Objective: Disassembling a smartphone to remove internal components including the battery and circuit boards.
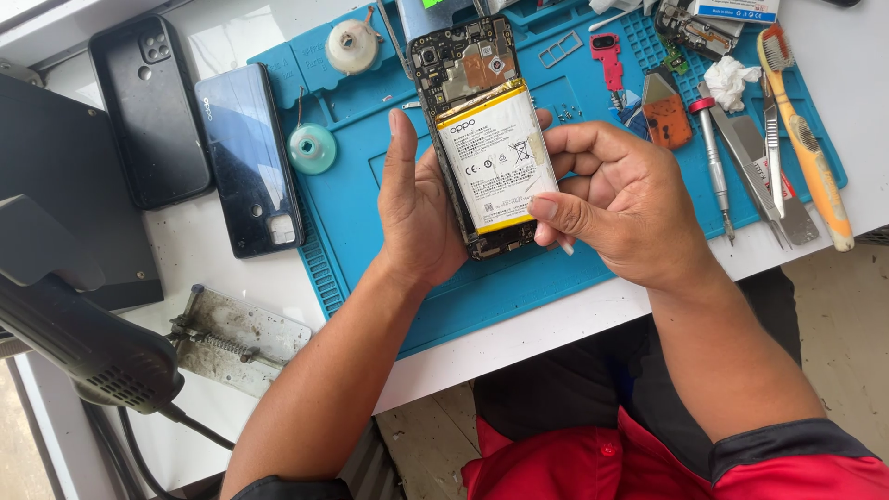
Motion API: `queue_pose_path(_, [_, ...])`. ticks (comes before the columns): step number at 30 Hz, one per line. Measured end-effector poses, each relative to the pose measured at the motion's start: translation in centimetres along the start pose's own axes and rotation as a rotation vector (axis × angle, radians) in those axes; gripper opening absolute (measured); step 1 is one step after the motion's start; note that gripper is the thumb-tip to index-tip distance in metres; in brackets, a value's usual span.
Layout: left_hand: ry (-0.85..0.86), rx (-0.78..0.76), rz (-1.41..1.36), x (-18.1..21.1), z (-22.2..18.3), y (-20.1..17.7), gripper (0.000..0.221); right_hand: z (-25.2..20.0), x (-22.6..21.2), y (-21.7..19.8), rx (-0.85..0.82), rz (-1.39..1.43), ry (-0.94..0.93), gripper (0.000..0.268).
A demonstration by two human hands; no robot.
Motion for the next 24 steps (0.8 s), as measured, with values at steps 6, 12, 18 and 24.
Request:
queue_pose_path(6, [-0.013, -0.003, 0.002, -0.19, 0.0, -0.14, 0.094, -0.04, 0.28, -0.18, 0.0, 0.002, 0.006, 0.049])
queue_pose_path(12, [-0.006, 0.001, 0.013, -0.06, -0.07, 0.1, 0.093, 0.0, 0.05, -0.12, -0.006, -0.017, 0.006, 0.048])
queue_pose_path(18, [-0.017, 0.01, 0.02, -0.12, -0.05, -0.03, 0.093, -0.03, 0.46, -0.21, 0.004, 0.015, 0.014, 0.047])
queue_pose_path(24, [-0.014, -0.013, 0.024, -0.18, -0.06, -0.05, 0.091, 0.01, 0.26, -0.18, -0.006, -0.002, 0.016, 0.047])
Point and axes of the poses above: each hand's wrist, its own z-axis towards the middle knuckle, its own y-axis out of the palm, x = y × z, the point moved 7 cm from there along z, towards the middle knuckle, and after that the axes turned 3 degrees about -x, right-handed, at the moved point
